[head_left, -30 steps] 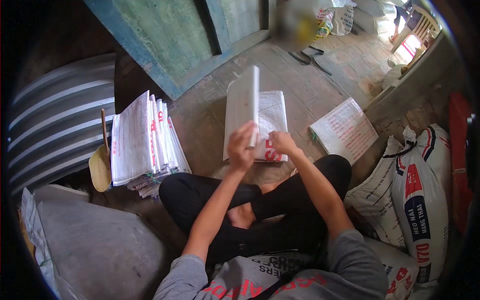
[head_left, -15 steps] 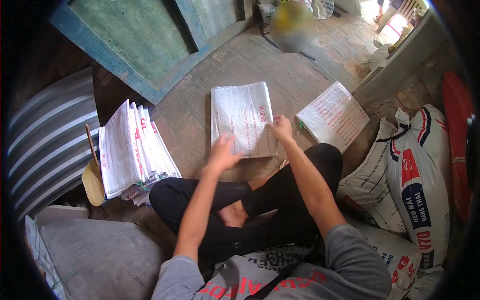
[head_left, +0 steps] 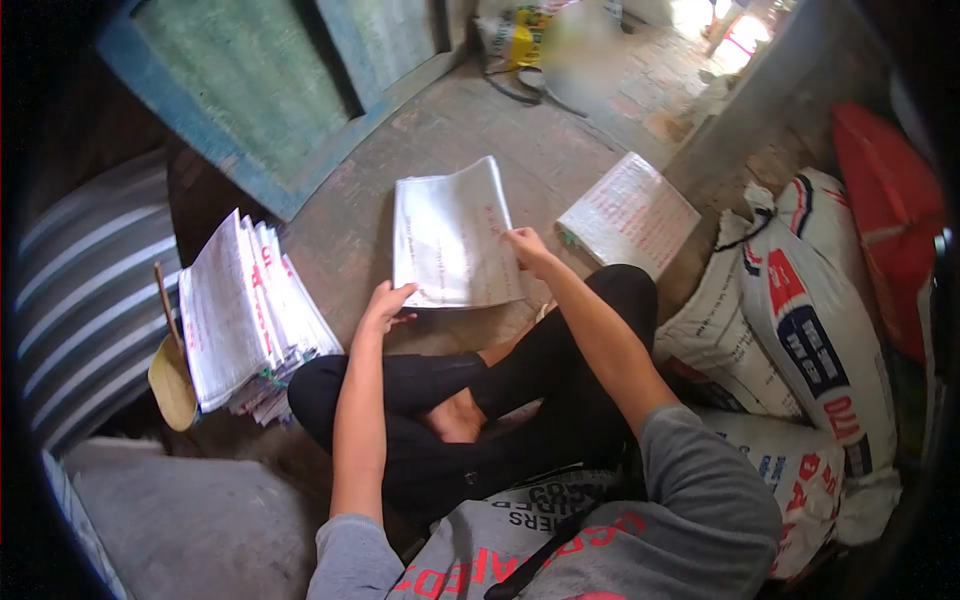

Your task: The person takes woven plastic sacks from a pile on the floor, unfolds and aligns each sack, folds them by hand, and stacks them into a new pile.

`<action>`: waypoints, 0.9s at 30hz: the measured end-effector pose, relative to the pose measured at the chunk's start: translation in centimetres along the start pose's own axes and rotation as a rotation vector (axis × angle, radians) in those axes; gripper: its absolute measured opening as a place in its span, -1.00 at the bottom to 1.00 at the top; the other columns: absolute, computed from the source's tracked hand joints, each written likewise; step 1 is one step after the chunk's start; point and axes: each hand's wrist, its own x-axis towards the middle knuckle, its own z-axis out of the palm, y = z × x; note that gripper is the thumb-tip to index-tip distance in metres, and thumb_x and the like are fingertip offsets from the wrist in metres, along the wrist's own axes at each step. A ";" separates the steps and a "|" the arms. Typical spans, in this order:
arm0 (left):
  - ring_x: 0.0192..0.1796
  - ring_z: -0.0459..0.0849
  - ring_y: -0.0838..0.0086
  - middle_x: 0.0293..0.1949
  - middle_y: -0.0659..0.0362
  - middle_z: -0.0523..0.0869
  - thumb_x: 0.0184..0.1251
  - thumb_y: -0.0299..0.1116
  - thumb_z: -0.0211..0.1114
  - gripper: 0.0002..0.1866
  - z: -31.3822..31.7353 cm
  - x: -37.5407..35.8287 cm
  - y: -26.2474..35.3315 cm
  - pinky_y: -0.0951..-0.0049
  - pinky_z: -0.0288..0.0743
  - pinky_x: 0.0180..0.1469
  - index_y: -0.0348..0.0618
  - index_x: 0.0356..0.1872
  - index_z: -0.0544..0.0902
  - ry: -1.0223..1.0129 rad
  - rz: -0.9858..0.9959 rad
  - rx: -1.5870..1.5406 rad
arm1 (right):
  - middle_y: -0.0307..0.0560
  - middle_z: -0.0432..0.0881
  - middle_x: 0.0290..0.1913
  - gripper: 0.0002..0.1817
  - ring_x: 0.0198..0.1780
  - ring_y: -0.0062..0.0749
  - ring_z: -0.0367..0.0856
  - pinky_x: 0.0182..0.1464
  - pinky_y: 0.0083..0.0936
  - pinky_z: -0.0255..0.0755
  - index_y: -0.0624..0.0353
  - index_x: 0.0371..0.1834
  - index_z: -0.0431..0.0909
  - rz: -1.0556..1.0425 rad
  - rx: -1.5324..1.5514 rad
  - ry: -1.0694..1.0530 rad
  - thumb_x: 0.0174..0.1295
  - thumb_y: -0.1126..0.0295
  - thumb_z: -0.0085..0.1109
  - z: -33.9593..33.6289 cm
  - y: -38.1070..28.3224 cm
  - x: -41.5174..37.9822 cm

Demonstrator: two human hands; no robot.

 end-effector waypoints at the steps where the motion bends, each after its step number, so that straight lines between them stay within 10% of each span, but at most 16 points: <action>1: -0.24 0.67 0.37 -0.12 0.09 0.68 0.35 -0.20 0.36 -0.57 0.1 -0.3 0.0 0.38 0.62 -0.31 -0.22 0.09 0.46 0.003 0.053 -0.103 | 0.00 0.68 -0.14 -0.42 -0.15 -0.20 0.68 -0.11 -0.19 0.58 0.27 0.07 0.57 0.026 0.110 -0.060 0.21 -0.03 0.28 0.2 -1.2 -1.6; 8: -0.40 0.58 0.67 -0.26 0.32 0.69 0.34 -0.19 0.38 -0.66 3.2 -1.5 3.6 0.62 0.39 -0.53 -0.02 0.05 0.54 0.180 0.389 -0.266 | 0.04 0.68 -0.15 -0.45 -0.16 -0.18 0.68 -0.16 -0.15 0.59 0.33 0.07 0.55 -0.147 0.035 0.006 0.29 0.01 0.24 -3.1 -8.2 -5.9; 17: -0.35 0.60 0.72 -0.23 0.34 0.69 0.30 -0.06 0.44 -0.48 21.9 1.1 16.9 0.68 0.47 -0.51 -0.04 0.16 0.48 -0.260 0.530 -0.278 | 0.11 0.63 0.03 -0.39 0.04 -0.22 0.61 0.11 -0.34 0.46 0.30 0.25 0.37 -0.471 0.276 0.614 0.32 0.06 0.21 -24.2 -7.1 -11.2; 27: -0.32 0.70 0.53 -0.26 0.23 0.72 0.34 -0.37 0.38 -0.71 31.2 13.6 7.1 0.48 0.65 -0.38 -0.22 0.02 0.61 -0.201 0.432 0.076 | 0.28 0.54 0.22 -0.41 0.25 0.14 0.53 0.33 -0.17 0.38 0.32 0.34 0.30 0.399 0.145 0.988 0.23 0.37 0.13 -26.4 5.0 -7.2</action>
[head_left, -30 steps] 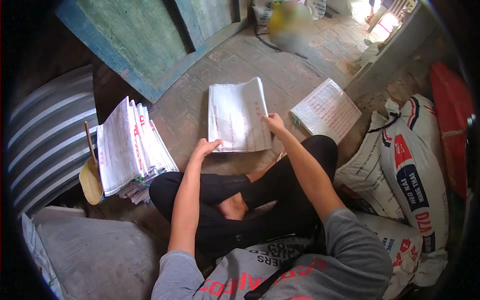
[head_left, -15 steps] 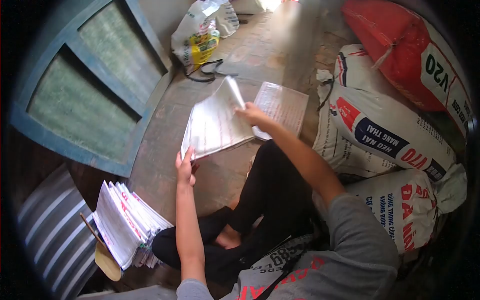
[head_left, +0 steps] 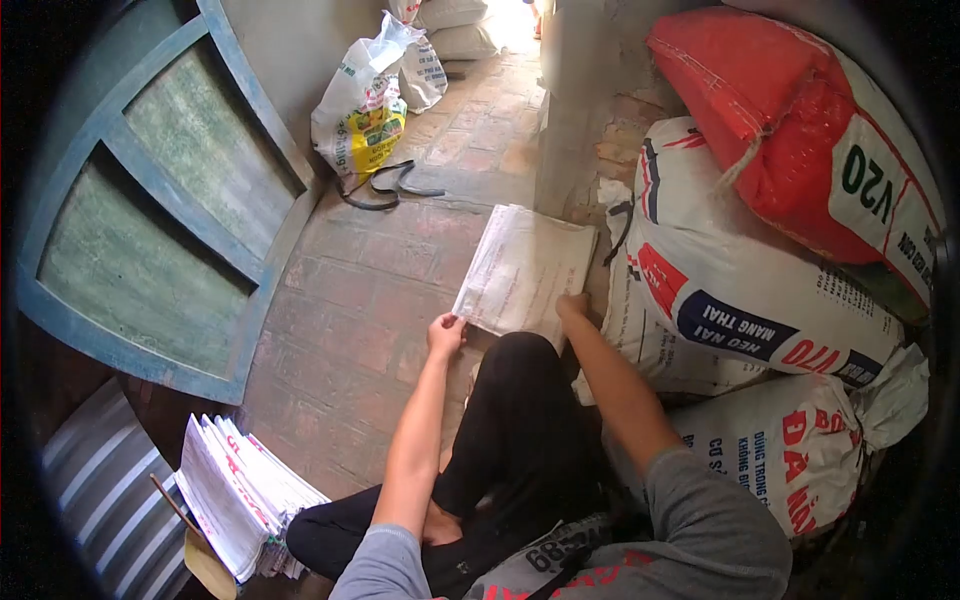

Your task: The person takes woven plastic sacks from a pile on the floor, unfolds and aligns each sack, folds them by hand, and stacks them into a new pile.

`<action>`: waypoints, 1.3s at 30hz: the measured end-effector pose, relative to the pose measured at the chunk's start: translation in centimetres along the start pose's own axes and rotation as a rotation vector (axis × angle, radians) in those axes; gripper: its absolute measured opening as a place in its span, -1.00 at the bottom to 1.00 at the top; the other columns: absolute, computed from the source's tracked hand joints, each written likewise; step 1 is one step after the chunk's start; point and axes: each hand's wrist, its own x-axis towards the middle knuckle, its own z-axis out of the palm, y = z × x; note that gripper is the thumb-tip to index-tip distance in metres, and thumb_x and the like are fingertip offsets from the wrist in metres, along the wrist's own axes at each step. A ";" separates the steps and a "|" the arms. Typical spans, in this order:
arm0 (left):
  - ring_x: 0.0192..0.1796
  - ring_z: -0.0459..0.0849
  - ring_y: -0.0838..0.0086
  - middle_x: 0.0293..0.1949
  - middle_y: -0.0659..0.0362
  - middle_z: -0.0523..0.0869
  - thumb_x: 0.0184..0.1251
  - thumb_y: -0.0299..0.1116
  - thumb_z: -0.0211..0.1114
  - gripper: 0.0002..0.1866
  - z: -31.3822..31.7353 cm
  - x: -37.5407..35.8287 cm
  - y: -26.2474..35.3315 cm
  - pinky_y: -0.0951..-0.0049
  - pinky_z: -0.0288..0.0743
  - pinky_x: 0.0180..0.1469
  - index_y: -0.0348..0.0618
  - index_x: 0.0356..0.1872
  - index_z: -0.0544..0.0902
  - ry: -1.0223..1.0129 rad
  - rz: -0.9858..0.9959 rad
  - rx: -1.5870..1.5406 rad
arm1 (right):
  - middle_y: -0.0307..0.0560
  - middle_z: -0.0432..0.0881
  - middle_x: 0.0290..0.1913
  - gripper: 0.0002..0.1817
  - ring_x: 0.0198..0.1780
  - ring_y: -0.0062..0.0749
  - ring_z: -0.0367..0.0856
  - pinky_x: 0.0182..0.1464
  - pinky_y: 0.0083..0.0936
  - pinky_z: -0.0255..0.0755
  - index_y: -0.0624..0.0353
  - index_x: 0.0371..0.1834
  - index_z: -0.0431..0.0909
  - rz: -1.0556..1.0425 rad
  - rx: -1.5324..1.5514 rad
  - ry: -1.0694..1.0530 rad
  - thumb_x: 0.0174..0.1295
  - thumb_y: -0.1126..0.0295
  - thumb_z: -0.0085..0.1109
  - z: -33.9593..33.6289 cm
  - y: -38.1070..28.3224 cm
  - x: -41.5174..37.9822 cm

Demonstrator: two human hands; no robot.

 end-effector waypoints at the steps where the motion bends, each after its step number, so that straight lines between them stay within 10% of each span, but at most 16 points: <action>1: -0.36 0.69 0.57 -0.30 0.23 0.74 0.30 -0.34 0.40 -0.73 -0.1 -0.1 -0.1 0.50 0.60 -0.40 -0.22 -0.05 0.64 0.035 0.049 0.035 | 0.28 0.55 0.21 -0.40 0.23 0.16 0.54 0.32 -0.16 0.39 0.32 0.35 0.29 -0.038 0.019 0.025 0.23 0.36 0.14 -0.4 -0.3 -1.0; 13: -0.31 0.77 0.45 -0.22 0.11 0.78 0.21 -0.20 0.46 -0.53 -0.2 1.1 -0.9 0.43 0.65 -0.23 -0.28 0.05 0.61 0.079 0.184 0.049 | 0.16 0.60 0.18 -0.48 0.18 -0.04 0.59 0.21 -0.28 0.42 0.27 0.21 0.51 -0.304 0.311 0.167 0.21 0.30 0.34 0.5 0.0 0.7; 16: -0.20 0.77 0.35 -0.12 0.08 0.77 0.28 -0.15 0.40 -0.52 -1.6 -1.9 0.5 0.35 0.63 -0.11 -0.25 0.10 0.59 0.137 0.255 0.144 | 0.10 0.65 0.05 -0.56 0.04 0.08 0.61 0.16 -0.14 0.45 0.18 0.23 0.50 -0.472 0.090 0.594 0.28 0.35 0.25 1.4 -0.1 1.0; 19: -0.10 0.76 0.24 -0.01 0.02 0.73 0.34 -0.17 0.32 -0.59 -7.9 -11.1 6.7 0.28 0.60 -0.01 -0.19 0.10 0.60 -0.006 0.423 0.335 | 0.02 0.67 -0.03 -0.68 0.00 -0.08 0.62 0.09 -0.24 0.50 0.18 0.13 0.56 -1.049 0.100 0.665 0.31 0.42 0.18 -0.3 -3.2 -3.1; 24: -0.11 0.75 0.22 -0.13 0.03 0.75 0.22 -0.35 0.34 -0.79 -23.3 -24.2 13.5 0.28 0.59 0.01 -0.17 -0.15 0.72 0.124 0.610 0.651 | -0.11 0.66 -0.01 -0.71 -0.05 -0.42 0.60 -0.02 -0.48 0.50 0.22 0.10 0.55 -0.954 0.408 -0.362 0.36 0.39 0.12 0.7 -9.8 -12.7; 31: 0.26 0.56 0.07 0.20 -0.05 0.61 0.34 -0.34 0.32 -0.60 -42.6 -31.4 5.0 0.07 0.37 0.32 -0.13 0.19 0.58 1.544 0.608 0.841 | -0.19 0.64 -0.05 -0.67 -0.07 -0.42 0.62 -0.04 -0.33 0.55 0.05 0.17 0.51 -0.275 0.411 -1.360 0.42 0.23 0.07 9.1 -12.8 -27.4; 35: 0.34 0.48 0.03 0.26 -0.07 0.56 0.33 -0.20 0.34 -0.46 -46.2 -32.3 1.6 0.10 0.33 0.36 -0.12 0.29 0.50 1.471 -0.027 0.730 | -0.23 0.62 -0.02 -0.67 -0.02 -0.43 0.59 0.00 -0.34 0.54 0.04 0.17 0.49 -0.364 0.191 -1.378 0.42 0.20 0.04 14.7 -9.0 -26.9; 39: 0.33 0.48 0.02 0.28 -0.08 0.54 0.32 -0.20 0.34 -0.43 -47.4 -31.8 -1.1 0.14 0.33 0.36 -0.14 0.32 0.47 1.320 -0.039 0.807 | -0.24 0.62 -0.03 -0.68 -0.01 -0.47 0.58 0.02 -0.39 0.53 0.05 0.17 0.49 -0.422 0.010 -1.255 0.45 0.20 0.01 16.3 -7.4 -25.9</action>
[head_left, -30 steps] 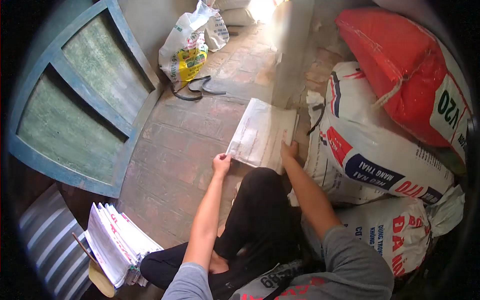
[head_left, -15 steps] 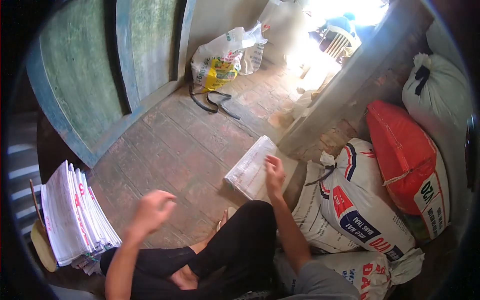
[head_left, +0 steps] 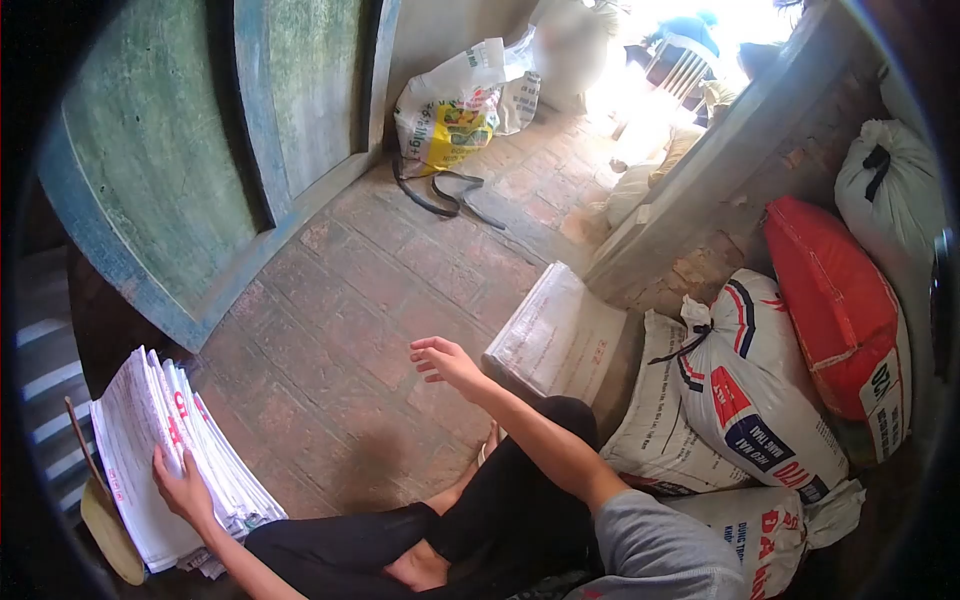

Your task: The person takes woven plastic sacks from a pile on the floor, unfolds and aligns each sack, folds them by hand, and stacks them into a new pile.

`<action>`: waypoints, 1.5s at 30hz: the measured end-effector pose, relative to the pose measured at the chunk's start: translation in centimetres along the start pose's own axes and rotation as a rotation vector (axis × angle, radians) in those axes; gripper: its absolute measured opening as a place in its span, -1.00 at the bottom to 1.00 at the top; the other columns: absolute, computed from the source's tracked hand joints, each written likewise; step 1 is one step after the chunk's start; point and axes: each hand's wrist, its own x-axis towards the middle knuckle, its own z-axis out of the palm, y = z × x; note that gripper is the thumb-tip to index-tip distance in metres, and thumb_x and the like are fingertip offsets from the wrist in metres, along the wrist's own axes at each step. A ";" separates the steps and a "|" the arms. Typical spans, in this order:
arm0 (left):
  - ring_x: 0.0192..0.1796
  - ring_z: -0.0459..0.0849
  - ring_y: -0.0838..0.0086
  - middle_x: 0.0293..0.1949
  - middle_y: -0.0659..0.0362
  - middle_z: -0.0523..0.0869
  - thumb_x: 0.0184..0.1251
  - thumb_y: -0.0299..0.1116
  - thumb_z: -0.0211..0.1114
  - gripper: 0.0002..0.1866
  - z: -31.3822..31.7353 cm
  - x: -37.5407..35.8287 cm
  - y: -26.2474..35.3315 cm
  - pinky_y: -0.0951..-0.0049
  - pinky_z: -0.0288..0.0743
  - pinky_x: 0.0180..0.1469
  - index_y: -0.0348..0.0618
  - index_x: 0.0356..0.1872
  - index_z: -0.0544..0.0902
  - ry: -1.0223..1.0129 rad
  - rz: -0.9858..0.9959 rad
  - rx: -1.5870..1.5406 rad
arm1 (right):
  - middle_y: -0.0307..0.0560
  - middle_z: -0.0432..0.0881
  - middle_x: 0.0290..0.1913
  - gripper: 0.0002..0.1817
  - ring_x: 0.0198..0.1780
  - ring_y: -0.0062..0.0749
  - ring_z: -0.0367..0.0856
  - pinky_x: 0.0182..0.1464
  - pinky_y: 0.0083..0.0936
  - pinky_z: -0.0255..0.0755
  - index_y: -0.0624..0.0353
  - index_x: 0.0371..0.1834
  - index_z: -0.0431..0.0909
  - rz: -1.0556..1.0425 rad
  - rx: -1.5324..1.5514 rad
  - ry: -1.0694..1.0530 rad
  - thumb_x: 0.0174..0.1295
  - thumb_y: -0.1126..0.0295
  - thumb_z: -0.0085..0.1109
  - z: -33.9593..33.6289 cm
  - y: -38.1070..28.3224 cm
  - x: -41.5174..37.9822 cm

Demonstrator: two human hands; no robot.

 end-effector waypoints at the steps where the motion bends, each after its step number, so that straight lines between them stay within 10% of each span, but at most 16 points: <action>1: 0.33 0.48 0.02 0.28 -0.08 0.54 0.32 -0.22 0.33 -0.44 0.0 0.2 -0.3 0.14 0.33 0.36 -0.16 0.32 0.47 -0.001 0.000 -0.003 | -0.24 0.62 -0.03 -0.68 -0.01 -0.47 0.58 0.03 -0.41 0.52 0.06 0.17 0.49 0.001 0.014 -0.005 0.45 0.20 0.01 -0.2 -0.2 0.0; 14: 0.05 0.70 0.03 0.05 -0.17 0.70 0.56 -0.28 0.08 -0.62 -2.2 -0.8 3.7 0.18 0.56 0.09 -0.35 0.18 0.58 0.143 -0.074 -0.187 | -0.18 0.62 0.02 -0.61 0.01 -0.44 0.59 0.05 -0.41 0.51 0.10 0.22 0.47 -0.078 -0.054 -0.010 0.43 0.17 0.03 -0.5 -0.1 0.5; 19: -0.08 0.70 0.33 -0.09 0.05 0.73 0.62 -0.29 0.01 -0.66 0.1 -6.0 11.8 0.38 0.53 -0.01 -0.39 0.08 0.58 0.255 0.268 -0.582 | -0.14 0.60 0.11 -0.48 0.08 -0.39 0.58 0.09 -0.37 0.49 0.10 0.31 0.41 -0.083 -0.190 -0.221 0.44 0.01 0.03 0.9 0.8 -0.9; 24: -0.25 0.48 0.61 -0.30 0.25 0.58 0.58 -0.29 0.08 -0.81 -4.0 -16.9 27.3 0.56 0.39 -0.18 -0.18 -0.18 0.57 -0.633 -0.325 -1.632 | -0.05 0.47 0.32 -0.13 0.27 -0.23 0.48 0.23 -0.25 0.44 0.08 0.47 0.24 0.392 0.357 -0.536 0.34 -0.39 -0.10 5.7 0.7 -5.8; 25: -0.22 0.49 0.63 -0.29 0.26 0.59 0.58 -0.29 0.08 -0.79 -4.1 -18.2 28.3 0.56 0.40 -0.16 -0.19 -0.16 0.59 -0.650 -0.124 -1.503 | 0.02 0.27 0.50 0.03 0.45 -0.04 0.30 0.43 -0.03 0.21 0.05 0.57 0.07 0.235 0.586 -0.745 0.26 -0.52 -0.20 6.9 1.9 -5.9; 27: -0.17 0.50 0.63 -0.23 0.28 0.62 0.58 -0.23 0.12 -0.74 -6.3 -19.3 29.4 0.56 0.39 -0.11 -0.24 -0.08 0.61 -0.671 0.034 -1.492 | 0.01 0.15 0.56 0.12 0.53 0.01 0.15 0.49 0.13 0.01 0.00 0.61 -0.05 0.107 0.429 -0.493 0.18 -0.58 -0.19 6.4 1.0 -6.5; 33: 0.02 0.61 0.48 0.05 0.13 0.64 0.55 -0.04 0.14 -0.50 -5.1 -14.6 22.8 0.40 0.50 0.11 -0.24 0.25 0.45 -0.905 -0.335 -1.812 | -0.02 0.15 0.55 0.22 0.54 -0.02 0.10 0.50 0.28 -0.11 -0.05 0.63 -0.12 0.201 0.930 -0.436 0.05 -0.62 -0.04 2.2 2.4 -2.8; 35: 0.11 0.62 0.35 0.11 0.08 0.62 0.54 0.16 0.02 -0.32 -4.0 -11.7 19.9 0.30 0.51 0.17 -0.27 0.35 0.37 -0.904 -0.341 -1.852 | 0.13 0.20 0.49 0.27 0.53 0.05 0.08 0.46 0.29 -0.04 -0.07 0.63 -0.16 0.281 0.733 -0.057 -0.01 -0.54 0.16 3.2 2.5 -3.2; 40: 0.25 0.53 0.26 0.30 0.00 0.50 0.54 0.00 0.06 -0.35 -0.5 -5.0 12.8 0.26 0.39 0.31 -0.25 0.44 0.29 -0.733 -0.527 -1.658 | -0.16 0.53 -0.11 -0.23 -0.11 -0.29 0.55 0.06 -0.10 0.49 0.04 0.34 0.33 0.550 0.383 0.073 0.23 -0.23 0.24 4.3 8.0 -1.3; 45: 0.28 0.50 0.20 0.29 -0.04 0.49 0.28 -0.46 0.32 -0.30 -1.1 -3.1 10.6 0.26 0.37 0.32 -0.22 0.45 0.28 -0.433 -0.604 -1.331 | -0.36 0.47 -0.49 -0.78 -0.54 -0.58 0.42 -0.53 -0.60 0.34 0.07 -0.13 0.62 0.192 0.076 0.091 0.39 0.17 0.20 1.8 9.2 0.8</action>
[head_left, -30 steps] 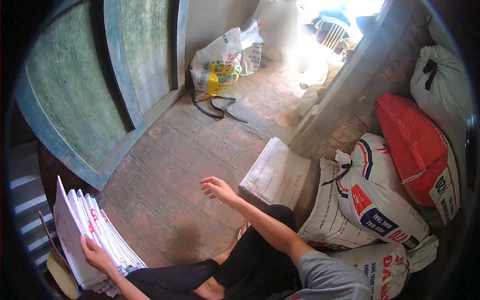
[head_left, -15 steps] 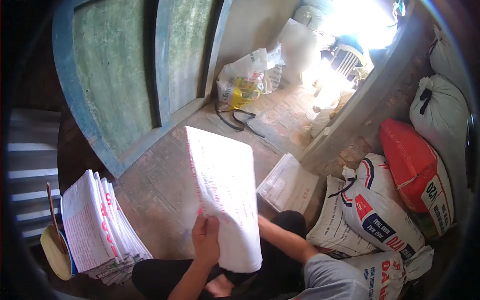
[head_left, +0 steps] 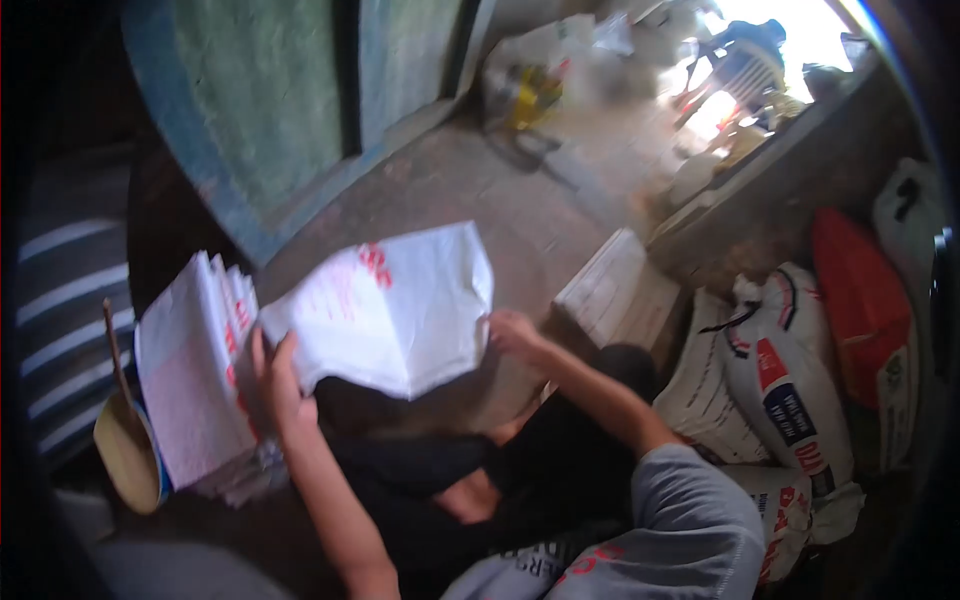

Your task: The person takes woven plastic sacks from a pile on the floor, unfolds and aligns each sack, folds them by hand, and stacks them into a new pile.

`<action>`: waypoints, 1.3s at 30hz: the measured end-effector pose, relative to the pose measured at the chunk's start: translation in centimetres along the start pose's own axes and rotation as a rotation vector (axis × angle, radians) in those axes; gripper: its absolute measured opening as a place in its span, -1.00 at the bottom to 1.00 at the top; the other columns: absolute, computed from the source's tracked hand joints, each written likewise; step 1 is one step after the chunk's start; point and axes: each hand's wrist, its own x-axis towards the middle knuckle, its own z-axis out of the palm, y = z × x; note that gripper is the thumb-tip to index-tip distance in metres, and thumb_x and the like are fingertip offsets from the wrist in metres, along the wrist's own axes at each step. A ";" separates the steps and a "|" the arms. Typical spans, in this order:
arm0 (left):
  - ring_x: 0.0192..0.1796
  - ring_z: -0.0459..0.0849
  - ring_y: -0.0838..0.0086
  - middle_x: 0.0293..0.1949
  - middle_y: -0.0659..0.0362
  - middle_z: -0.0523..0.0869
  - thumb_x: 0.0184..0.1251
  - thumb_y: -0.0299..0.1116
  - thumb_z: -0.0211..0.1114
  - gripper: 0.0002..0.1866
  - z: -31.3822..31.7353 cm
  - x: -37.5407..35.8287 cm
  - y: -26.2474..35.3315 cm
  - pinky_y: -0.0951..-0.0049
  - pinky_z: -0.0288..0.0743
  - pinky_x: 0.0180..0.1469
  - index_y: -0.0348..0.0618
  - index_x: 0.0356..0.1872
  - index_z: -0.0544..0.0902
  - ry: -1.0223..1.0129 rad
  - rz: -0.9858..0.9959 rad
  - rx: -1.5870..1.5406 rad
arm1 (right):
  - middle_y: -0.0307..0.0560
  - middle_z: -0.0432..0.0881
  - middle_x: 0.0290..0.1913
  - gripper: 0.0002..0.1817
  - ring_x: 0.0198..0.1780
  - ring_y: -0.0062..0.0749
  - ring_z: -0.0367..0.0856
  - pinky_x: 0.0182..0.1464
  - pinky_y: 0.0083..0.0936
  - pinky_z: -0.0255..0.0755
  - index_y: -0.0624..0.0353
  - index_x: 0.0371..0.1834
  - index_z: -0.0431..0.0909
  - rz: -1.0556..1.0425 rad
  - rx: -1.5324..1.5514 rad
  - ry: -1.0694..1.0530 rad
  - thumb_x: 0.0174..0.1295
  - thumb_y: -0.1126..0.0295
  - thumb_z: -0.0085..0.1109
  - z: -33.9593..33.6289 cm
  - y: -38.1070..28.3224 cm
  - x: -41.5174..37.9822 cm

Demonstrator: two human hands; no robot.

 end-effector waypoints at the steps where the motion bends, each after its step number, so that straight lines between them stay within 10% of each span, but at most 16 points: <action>1: 0.30 0.48 0.18 0.30 -0.07 0.47 0.27 -0.47 0.33 -0.29 0.0 -0.1 0.2 0.26 0.37 0.33 -0.22 0.45 0.28 -0.029 0.020 0.009 | -0.37 0.48 -0.45 -0.78 -0.52 -0.63 0.42 -0.54 -0.67 0.29 0.06 -0.10 0.61 0.002 -0.009 0.041 0.40 0.18 0.19 0.2 -0.1 -0.2; 6: 0.35 0.49 0.08 0.42 -0.16 0.38 0.29 -0.44 0.35 -0.32 -1.7 0.7 -0.6 0.21 0.36 0.37 -0.15 0.44 0.33 -0.073 0.335 0.348 | -0.34 0.55 -0.25 -0.66 -0.26 -0.59 0.54 -0.25 -0.50 0.49 0.01 -0.04 0.61 0.144 -0.092 0.050 0.28 0.04 0.28 2.0 -1.0 -2.0; 10: 0.41 0.37 0.03 0.32 -0.13 0.49 0.14 -0.28 0.48 -0.34 -1.2 -1.1 -0.6 0.02 0.17 0.45 -0.09 0.31 0.49 0.291 0.839 1.510 | -0.25 0.56 -0.28 -0.61 -0.29 -0.55 0.54 -0.32 -0.52 0.49 0.03 -0.12 0.65 0.090 -0.360 -0.017 0.20 -0.02 0.33 1.7 -0.7 -2.1; 16: 0.39 0.40 -0.01 0.32 -0.14 0.48 -0.03 -0.14 0.59 -0.23 2.6 -2.4 -7.7 0.10 0.21 0.46 -0.19 0.26 0.53 -0.629 0.720 1.272 | -0.23 0.60 -0.03 -0.59 -0.02 -0.44 0.53 -0.08 -0.34 0.47 -0.03 0.05 0.60 -0.035 -0.007 -0.041 0.18 0.08 0.32 2.3 -1.8 -3.0; 21: 0.36 0.46 0.04 0.34 -0.11 0.46 0.05 -0.09 0.55 -0.12 9.3 -8.0 -13.6 0.16 0.38 0.36 -0.19 0.40 0.39 -0.788 0.680 1.095 | -0.25 0.60 0.08 -0.59 0.12 -0.45 0.49 0.12 -0.44 0.32 -0.06 0.11 0.61 -0.093 0.075 -0.091 0.24 0.07 0.26 3.6 -4.1 -6.2; 25: -0.01 0.75 0.18 0.10 -0.07 0.68 0.15 -0.19 0.53 -0.21 9.4 -6.7 -17.0 0.25 0.63 0.01 -0.24 0.38 0.40 -0.690 0.545 0.905 | -0.22 0.67 0.02 -0.65 0.05 -0.56 0.51 0.14 -0.60 0.30 0.15 -0.02 0.69 -0.265 -0.083 -0.305 0.40 0.11 0.15 4.1 -3.3 -7.5; 26: -0.18 0.79 0.21 -0.09 -0.10 0.75 0.26 -0.20 0.45 -0.44 8.7 -5.4 -17.5 0.30 0.62 -0.14 -0.28 0.21 0.55 -0.645 0.686 0.922 | -0.23 0.65 0.02 -0.65 0.05 -0.53 0.52 0.19 -0.57 0.29 0.18 0.01 0.66 -0.290 -0.070 -0.280 0.44 0.14 0.10 4.8 -3.6 -8.5; 30: -0.35 0.63 0.49 -0.33 0.02 0.73 0.46 -0.10 0.25 -0.54 8.2 -3.8 -14.2 0.40 0.49 -0.27 -0.45 -0.33 0.68 -0.218 0.210 0.990 | -0.13 0.61 -0.02 -0.46 0.09 -0.44 0.51 0.07 -0.43 0.44 0.20 0.12 0.56 -0.141 -0.053 0.045 0.23 0.04 0.32 4.5 0.5 -3.6; 31: -0.34 0.53 0.58 -0.37 0.14 0.69 0.48 -0.06 0.24 -0.49 8.3 -3.3 -14.4 0.44 0.45 -0.26 -0.44 -0.40 0.65 -0.138 0.550 0.627 | -0.12 0.60 -0.04 -0.41 0.10 -0.42 0.50 0.02 -0.39 0.49 0.19 0.14 0.54 -0.063 -0.104 0.158 0.17 0.02 0.36 4.1 1.7 -2.0; 34: -0.19 0.60 0.54 -0.19 0.14 0.73 0.50 -0.08 0.23 -0.55 8.2 -3.1 -10.6 0.46 0.49 -0.12 -0.41 -0.12 0.66 0.038 0.446 0.248 | -0.11 0.55 -0.13 -0.28 -0.01 -0.38 0.53 -0.18 -0.31 0.55 0.21 0.17 0.47 0.420 0.245 0.178 0.04 -0.02 0.45 3.7 0.6 -4.3; 39: 0.02 0.69 0.32 0.09 -0.02 0.65 0.50 -0.05 0.20 -0.45 6.6 -4.7 -3.4 0.42 0.58 0.05 -0.44 0.15 0.50 0.166 0.571 -0.002 | -0.28 0.44 -0.34 -0.46 -0.44 -0.57 0.32 -0.47 -0.50 0.20 0.11 -0.07 0.51 0.336 0.113 -0.016 0.04 -0.01 0.46 3.7 0.5 -3.7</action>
